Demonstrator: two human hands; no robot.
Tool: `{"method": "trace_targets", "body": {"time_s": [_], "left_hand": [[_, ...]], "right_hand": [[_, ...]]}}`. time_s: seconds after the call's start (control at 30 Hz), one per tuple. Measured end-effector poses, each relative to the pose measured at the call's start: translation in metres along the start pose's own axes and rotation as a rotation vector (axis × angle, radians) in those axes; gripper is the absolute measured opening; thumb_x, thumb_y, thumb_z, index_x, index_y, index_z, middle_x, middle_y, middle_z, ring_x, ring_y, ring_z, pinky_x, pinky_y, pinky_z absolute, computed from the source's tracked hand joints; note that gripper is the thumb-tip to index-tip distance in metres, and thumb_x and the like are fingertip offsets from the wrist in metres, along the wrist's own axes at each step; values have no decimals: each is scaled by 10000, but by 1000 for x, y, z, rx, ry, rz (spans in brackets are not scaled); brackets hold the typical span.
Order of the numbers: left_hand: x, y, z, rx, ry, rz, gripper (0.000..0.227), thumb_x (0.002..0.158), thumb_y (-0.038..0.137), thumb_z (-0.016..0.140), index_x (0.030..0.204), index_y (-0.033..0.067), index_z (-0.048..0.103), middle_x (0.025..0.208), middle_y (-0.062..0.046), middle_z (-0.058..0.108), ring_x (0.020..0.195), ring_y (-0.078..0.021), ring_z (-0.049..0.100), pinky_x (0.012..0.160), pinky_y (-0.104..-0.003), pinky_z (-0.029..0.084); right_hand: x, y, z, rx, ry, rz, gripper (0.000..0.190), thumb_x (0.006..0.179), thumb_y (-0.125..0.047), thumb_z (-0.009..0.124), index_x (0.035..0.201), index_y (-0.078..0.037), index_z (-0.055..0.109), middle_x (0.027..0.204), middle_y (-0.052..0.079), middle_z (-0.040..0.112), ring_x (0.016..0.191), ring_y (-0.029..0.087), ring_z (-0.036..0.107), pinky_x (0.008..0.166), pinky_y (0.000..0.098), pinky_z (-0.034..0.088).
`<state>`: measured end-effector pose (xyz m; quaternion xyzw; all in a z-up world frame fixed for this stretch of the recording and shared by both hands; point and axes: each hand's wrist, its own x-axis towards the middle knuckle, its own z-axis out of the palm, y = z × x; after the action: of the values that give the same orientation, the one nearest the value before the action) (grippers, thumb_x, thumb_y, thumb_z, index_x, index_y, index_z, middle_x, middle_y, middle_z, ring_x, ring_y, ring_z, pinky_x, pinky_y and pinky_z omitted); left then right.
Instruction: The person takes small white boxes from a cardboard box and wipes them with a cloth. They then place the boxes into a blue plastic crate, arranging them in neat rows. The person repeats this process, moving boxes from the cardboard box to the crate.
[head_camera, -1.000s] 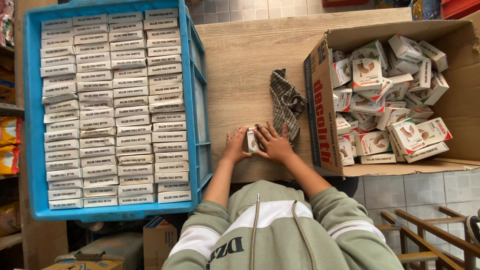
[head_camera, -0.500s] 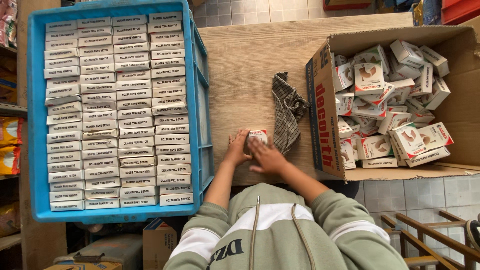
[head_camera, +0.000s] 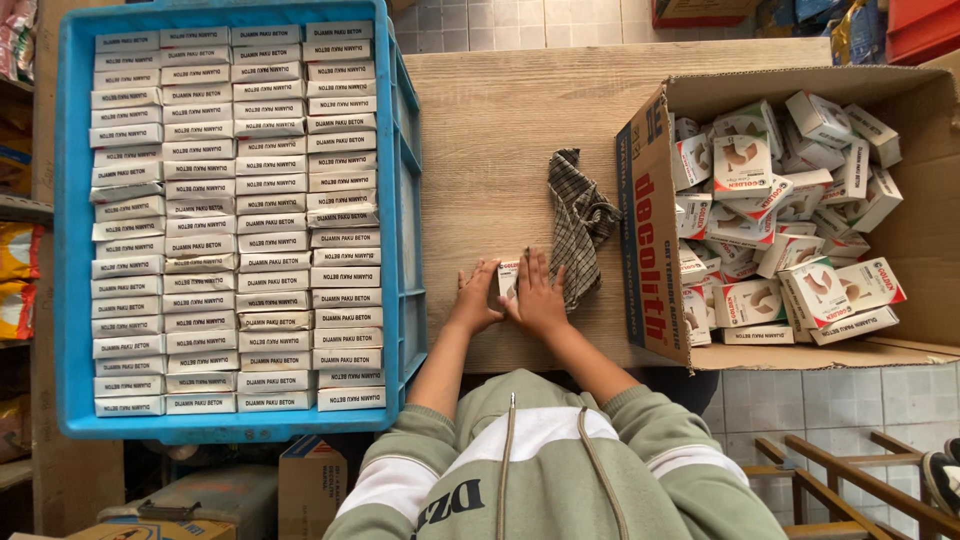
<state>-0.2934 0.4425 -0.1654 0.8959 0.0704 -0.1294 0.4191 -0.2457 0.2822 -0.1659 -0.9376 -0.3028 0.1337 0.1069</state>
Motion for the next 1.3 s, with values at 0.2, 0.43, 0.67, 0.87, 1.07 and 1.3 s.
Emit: {"method": "trace_targets", "body": {"time_s": [0.2, 0.43, 0.67, 0.87, 1.07, 1.3], "left_hand": [[-3, 1, -2, -12, -14, 14, 1181, 500, 179, 894, 1511, 156, 284, 1525, -114, 373, 1467, -346, 227, 1138, -684, 58], [0, -9, 6, 27, -6, 20, 1105, 534, 150, 825, 1503, 137, 293, 1513, -118, 393, 1469, -332, 239, 1146, -669, 80], [-8, 24, -16, -45, 0, 11, 1114, 514, 149, 844, 1485, 134, 300, 1502, -143, 396, 1459, -371, 238, 1139, -689, 62], [-10, 53, -30, 76, 4, -17, 1181, 422, 339, 831, 1473, 188, 311, 1412, -90, 395, 1376, -359, 347, 1121, -719, 149], [-6, 45, -25, 42, 76, 122, 1170, 436, 288, 802, 1489, 132, 317, 1352, -163, 381, 1327, -402, 365, 1108, -636, 277], [4, 3, -4, -288, 205, 255, 1048, 440, 188, 833, 1388, 0, 428, 1336, -224, 446, 1319, -429, 411, 1141, -479, 332]], "right_hand": [[-28, 30, 6, -226, 146, -432, 908, 848, -736, 372, 1491, -98, 305, 1593, 151, 225, 1486, 277, 171, 1136, 615, 79], [0, 14, 10, -188, 111, -382, 852, 891, -713, 327, 1501, -119, 303, 1590, 124, 243, 1494, 260, 149, 1100, 647, 19], [-43, 47, -5, -18, 259, -704, 543, 914, -246, 341, 1445, -143, 397, 1533, 61, 365, 1427, 183, 305, 1149, 517, -10], [-50, 63, -12, 517, 335, -267, 610, 834, 52, 419, 1389, -168, 544, 1464, 50, 482, 1379, 225, 378, 1185, 436, 85], [-43, 17, -22, 226, 377, -378, 489, 936, -299, 419, 1394, -134, 461, 1475, 81, 407, 1414, 262, 299, 1158, 492, 17], [-1, -4, -61, -13, -50, -277, 855, 871, -749, 367, 1523, -202, 289, 1611, 1, 216, 1487, 380, 32, 1020, 797, -6]]}}
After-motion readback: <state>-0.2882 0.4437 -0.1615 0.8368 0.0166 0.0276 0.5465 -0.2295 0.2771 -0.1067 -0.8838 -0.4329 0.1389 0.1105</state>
